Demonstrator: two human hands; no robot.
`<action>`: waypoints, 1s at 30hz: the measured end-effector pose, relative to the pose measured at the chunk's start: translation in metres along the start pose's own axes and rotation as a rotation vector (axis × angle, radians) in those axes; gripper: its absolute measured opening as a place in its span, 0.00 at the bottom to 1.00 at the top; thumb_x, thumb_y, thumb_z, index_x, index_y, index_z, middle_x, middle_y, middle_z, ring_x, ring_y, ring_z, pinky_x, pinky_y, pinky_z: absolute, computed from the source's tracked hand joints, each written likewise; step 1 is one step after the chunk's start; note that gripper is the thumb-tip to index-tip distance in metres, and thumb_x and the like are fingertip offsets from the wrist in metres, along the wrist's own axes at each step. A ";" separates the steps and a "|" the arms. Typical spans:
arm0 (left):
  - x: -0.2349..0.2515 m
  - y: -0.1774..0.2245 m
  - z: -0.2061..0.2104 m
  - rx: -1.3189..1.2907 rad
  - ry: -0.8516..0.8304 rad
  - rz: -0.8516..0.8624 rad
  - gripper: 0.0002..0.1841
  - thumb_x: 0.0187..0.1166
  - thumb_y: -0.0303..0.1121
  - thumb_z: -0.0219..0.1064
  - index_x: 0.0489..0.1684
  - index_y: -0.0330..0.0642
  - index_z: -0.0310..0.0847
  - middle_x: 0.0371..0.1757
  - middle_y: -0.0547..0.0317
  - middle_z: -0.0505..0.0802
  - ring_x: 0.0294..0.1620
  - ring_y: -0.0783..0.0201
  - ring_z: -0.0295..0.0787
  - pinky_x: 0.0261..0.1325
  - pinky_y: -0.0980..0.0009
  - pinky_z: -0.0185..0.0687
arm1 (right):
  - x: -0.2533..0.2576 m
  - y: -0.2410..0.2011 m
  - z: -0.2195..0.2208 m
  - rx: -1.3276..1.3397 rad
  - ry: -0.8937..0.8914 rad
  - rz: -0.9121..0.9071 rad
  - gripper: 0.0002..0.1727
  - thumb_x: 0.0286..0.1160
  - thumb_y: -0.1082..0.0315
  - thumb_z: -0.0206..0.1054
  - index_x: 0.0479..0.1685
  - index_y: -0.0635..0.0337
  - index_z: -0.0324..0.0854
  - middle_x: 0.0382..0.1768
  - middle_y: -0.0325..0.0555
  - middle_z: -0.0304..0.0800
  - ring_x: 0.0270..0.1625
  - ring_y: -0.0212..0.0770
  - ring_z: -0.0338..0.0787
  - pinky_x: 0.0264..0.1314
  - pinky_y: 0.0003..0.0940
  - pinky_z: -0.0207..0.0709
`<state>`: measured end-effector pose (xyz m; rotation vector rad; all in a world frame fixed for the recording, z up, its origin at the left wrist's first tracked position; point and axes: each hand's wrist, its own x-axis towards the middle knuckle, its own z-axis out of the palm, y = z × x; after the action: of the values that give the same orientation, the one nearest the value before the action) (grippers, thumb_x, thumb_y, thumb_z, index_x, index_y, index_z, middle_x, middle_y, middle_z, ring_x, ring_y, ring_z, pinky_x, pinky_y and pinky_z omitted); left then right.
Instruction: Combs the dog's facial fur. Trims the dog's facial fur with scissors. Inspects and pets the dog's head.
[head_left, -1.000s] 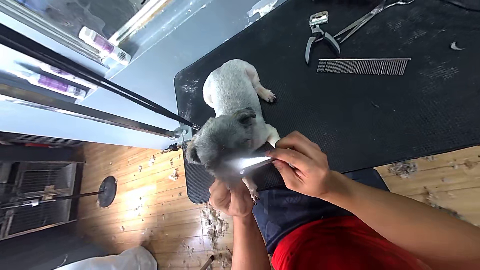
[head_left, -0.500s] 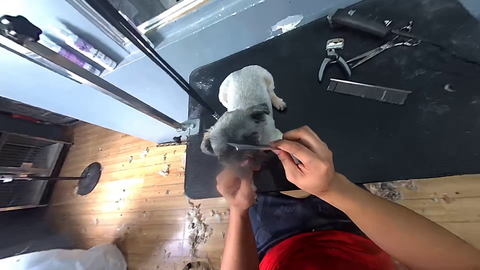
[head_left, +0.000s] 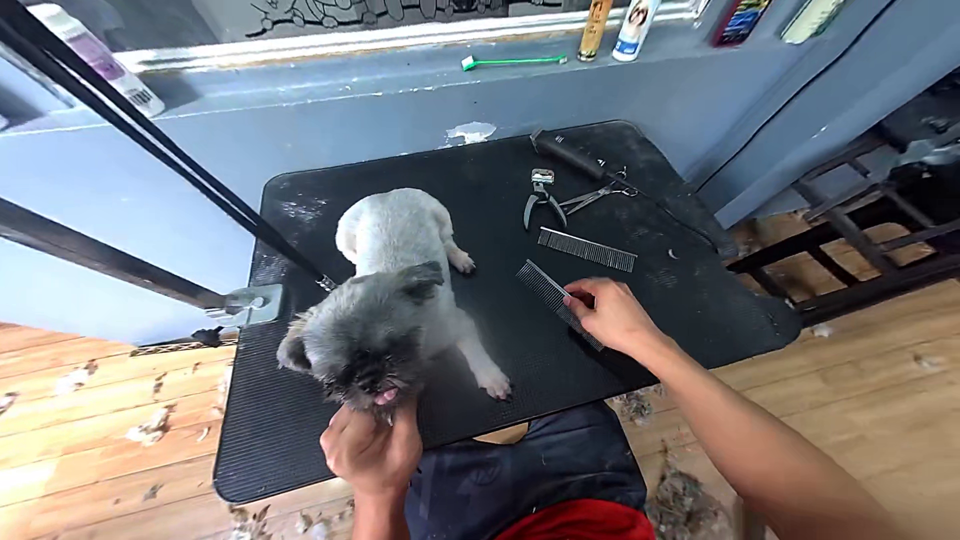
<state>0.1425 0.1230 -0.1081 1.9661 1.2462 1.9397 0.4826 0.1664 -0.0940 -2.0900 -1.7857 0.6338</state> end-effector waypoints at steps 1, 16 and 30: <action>0.000 -0.001 -0.002 0.003 -0.003 0.006 0.14 0.79 0.40 0.71 0.25 0.42 0.85 0.28 0.65 0.93 0.34 0.77 0.91 0.41 0.77 0.87 | 0.008 0.004 -0.009 -0.024 0.034 -0.042 0.14 0.83 0.60 0.65 0.55 0.57 0.92 0.54 0.54 0.92 0.61 0.54 0.89 0.68 0.60 0.80; 0.007 0.011 -0.011 -0.158 -0.044 -0.100 0.09 0.81 0.32 0.67 0.30 0.43 0.89 0.32 0.66 0.96 0.35 0.73 0.94 0.42 0.72 0.92 | 0.180 0.107 -0.074 -0.373 0.078 -0.327 0.15 0.81 0.76 0.63 0.61 0.70 0.87 0.66 0.70 0.83 0.71 0.72 0.82 0.72 0.73 0.73; 0.003 0.013 -0.013 -0.233 -0.058 -0.173 0.07 0.76 0.26 0.68 0.29 0.37 0.88 0.28 0.60 0.95 0.32 0.70 0.93 0.40 0.70 0.92 | 0.116 0.138 -0.086 -0.412 0.026 -0.134 0.24 0.84 0.66 0.63 0.77 0.66 0.78 0.76 0.72 0.75 0.78 0.80 0.71 0.72 0.82 0.64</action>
<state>0.1369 0.1101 -0.0956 1.7283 1.0805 1.8376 0.6581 0.2612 -0.1055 -2.1844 -2.1657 0.2125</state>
